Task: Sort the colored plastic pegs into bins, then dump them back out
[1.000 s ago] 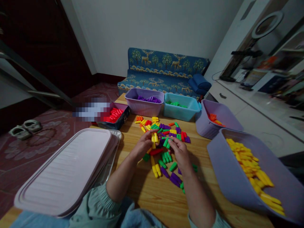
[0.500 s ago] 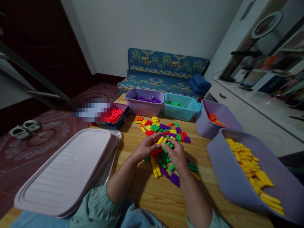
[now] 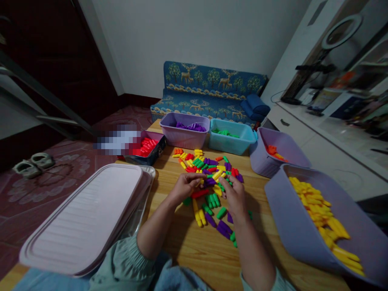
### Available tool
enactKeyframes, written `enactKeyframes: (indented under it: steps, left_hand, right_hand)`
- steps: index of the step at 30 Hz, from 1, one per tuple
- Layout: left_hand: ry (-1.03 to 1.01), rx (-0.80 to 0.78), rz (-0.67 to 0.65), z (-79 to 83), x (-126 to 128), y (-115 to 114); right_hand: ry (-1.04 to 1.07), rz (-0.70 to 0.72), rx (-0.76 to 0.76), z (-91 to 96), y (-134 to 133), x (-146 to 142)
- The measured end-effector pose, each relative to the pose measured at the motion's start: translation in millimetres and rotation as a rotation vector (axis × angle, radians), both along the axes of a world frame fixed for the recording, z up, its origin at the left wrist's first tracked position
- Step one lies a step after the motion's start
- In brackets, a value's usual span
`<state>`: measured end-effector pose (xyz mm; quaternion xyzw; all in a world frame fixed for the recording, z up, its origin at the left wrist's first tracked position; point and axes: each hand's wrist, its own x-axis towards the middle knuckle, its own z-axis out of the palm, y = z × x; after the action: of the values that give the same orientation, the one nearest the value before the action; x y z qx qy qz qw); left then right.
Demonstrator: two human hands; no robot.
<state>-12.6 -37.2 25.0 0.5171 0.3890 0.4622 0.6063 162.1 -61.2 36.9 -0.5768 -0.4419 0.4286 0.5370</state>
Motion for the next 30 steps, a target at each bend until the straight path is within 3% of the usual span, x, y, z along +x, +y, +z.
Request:
enactKeyframes:
  steps: [7,12,18,22,26,30]
  left_hand:
    - [-0.063,-0.072,0.107,-3.7,-1.7,5.4]
    - [0.027,0.050,0.121,-11.5,-3.0,9.4]
    - [0.172,0.238,0.124,-14.2,-5.1,11.5]
    - [0.398,0.263,0.166,-0.2,-18.5,9.3]
    - [0.753,0.396,0.012,17.5,-38.7,3.5]
    - [0.986,0.430,-0.192,22.7,-48.1,-2.7]
  right_hand:
    - [-0.177,-0.002,0.014,-11.4,7.8,7.0]
    - [-0.260,0.006,0.030,-17.8,9.6,13.3]
    - [-0.816,0.280,0.002,-0.7,-2.3,26.3]
    - [-0.938,0.414,-0.014,9.9,-13.5,22.9]
    - [-0.987,0.514,-0.032,14.4,-16.8,17.1]
    - [-1.028,0.552,-0.067,16.7,-17.3,11.5]
